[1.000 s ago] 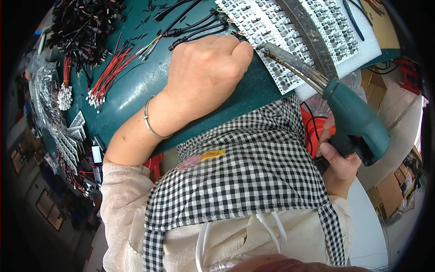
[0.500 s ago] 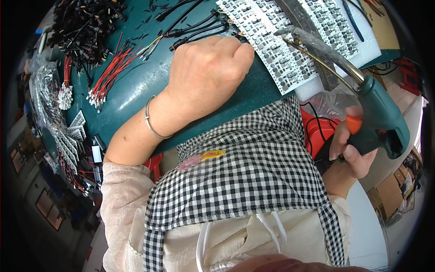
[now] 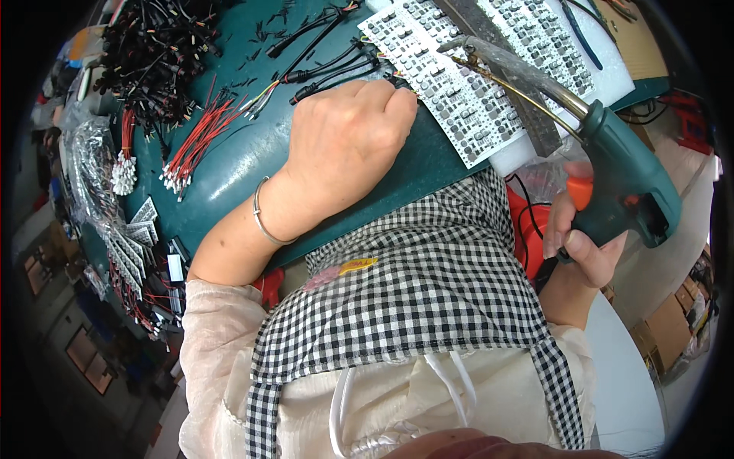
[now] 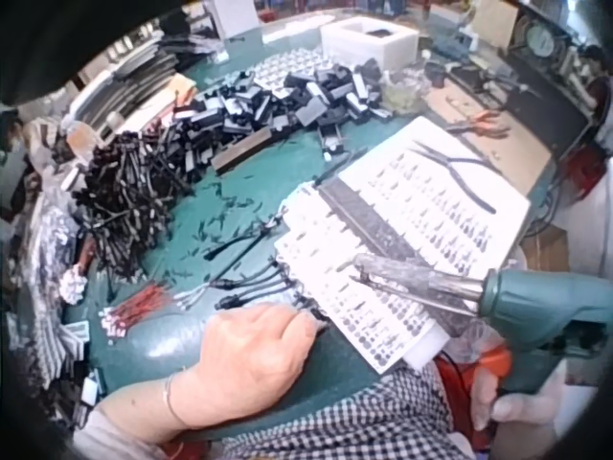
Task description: The person uses a soldering iron to attach wires to a circuit board. They repeatedly pick up wires, position them on the board, and apply heat to secure the connections. The person works methodically through a batch of wires, handling them one at a time.
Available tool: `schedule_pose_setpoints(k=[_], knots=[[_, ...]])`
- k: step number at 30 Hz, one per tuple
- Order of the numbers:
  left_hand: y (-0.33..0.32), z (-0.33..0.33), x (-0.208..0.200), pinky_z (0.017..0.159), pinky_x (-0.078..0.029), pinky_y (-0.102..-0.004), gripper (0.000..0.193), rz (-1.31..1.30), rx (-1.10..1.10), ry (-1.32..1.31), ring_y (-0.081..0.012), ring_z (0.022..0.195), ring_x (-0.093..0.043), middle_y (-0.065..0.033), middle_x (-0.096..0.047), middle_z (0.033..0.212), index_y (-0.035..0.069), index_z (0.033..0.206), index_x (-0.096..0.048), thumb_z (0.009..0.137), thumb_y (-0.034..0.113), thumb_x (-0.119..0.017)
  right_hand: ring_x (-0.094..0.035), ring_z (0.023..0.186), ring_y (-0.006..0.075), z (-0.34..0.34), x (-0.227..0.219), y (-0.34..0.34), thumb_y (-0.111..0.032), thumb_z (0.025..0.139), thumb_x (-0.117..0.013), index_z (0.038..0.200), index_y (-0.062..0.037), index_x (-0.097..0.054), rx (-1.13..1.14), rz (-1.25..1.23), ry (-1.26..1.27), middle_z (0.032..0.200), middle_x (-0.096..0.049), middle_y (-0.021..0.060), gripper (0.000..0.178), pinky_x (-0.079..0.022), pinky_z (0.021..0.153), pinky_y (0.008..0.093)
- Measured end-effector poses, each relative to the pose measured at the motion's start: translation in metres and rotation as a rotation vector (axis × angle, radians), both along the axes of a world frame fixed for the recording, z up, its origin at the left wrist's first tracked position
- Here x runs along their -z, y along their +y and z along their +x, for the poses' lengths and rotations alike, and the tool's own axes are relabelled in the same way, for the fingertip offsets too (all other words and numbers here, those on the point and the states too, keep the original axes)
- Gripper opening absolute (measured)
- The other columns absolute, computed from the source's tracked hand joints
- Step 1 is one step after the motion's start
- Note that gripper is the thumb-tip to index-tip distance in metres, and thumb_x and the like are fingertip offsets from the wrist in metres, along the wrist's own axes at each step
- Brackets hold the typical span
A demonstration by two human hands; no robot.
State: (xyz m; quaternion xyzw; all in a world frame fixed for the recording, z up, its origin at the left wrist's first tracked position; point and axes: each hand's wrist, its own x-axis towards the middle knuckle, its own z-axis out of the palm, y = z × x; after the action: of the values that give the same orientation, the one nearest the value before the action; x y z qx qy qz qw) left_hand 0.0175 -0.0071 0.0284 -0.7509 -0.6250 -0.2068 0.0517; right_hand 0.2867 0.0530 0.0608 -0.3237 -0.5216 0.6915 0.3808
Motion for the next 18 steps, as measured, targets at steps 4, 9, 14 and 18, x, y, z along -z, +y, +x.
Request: schedule_pose_setpoints(k=[4,9,14,18], knots=[[-0.005,-0.002,-0.02,0.053,-0.048,-0.0364,0.017,-0.121,-0.036,-0.067,-0.026,0.062,-0.06,-0.0074,-0.059,0.065,0.006,0.072,-0.057,0.072,0.015,-0.072,-0.049,0.049,0.0142,0.007,-0.001,0.004,-0.012,0.078,-0.068,0.131,0.016,-0.03,-0.064,-0.013,0.007,0.068,-0.049,0.0096,0.071,-0.044,0.04,0.0244],[-0.016,-0.035,-0.055,0.058,-0.049,-0.0394,0.016,-0.388,0.012,-0.096,-0.0286,0.07,-0.062,-0.0092,-0.062,0.07,0.006,0.078,-0.065,0.073,0.018,-0.073,-0.049,0.049,0.0143,0.019,0.006,0.018,-0.011,0.08,-0.065,0.132,0.0156,-0.028,-0.177,0.039,0.062,0.069,-0.048,0.0094,0.069,-0.046,0.041,0.0243],[-0.002,-0.107,-0.054,0.065,-0.052,-0.0362,0.013,-0.055,-0.369,0.047,-0.0288,0.069,-0.064,-0.0108,-0.069,0.081,0.008,0.087,-0.072,0.074,0.012,-0.072,-0.049,0.05,0.013,0.009,0.011,0.02,-0.01,0.079,-0.067,0.129,0.0153,-0.034,-0.131,0.022,0.1,0.07,-0.051,0.0102,0.065,-0.046,0.042,0.0233],[0.013,-0.151,-0.051,0.078,-0.044,-0.0384,0.012,0.068,-0.551,0.236,-0.0296,0.091,-0.052,-0.0097,-0.056,0.088,0.008,0.077,-0.07,0.067,0.004,-0.064,-0.051,0.05,0.0135,0.009,0.013,0.024,-0.009,0.079,-0.066,0.131,0.0142,-0.031,-0.168,0.034,0.097,0.07,-0.051,0.0099,0.068,-0.047,0.041,0.0236]])
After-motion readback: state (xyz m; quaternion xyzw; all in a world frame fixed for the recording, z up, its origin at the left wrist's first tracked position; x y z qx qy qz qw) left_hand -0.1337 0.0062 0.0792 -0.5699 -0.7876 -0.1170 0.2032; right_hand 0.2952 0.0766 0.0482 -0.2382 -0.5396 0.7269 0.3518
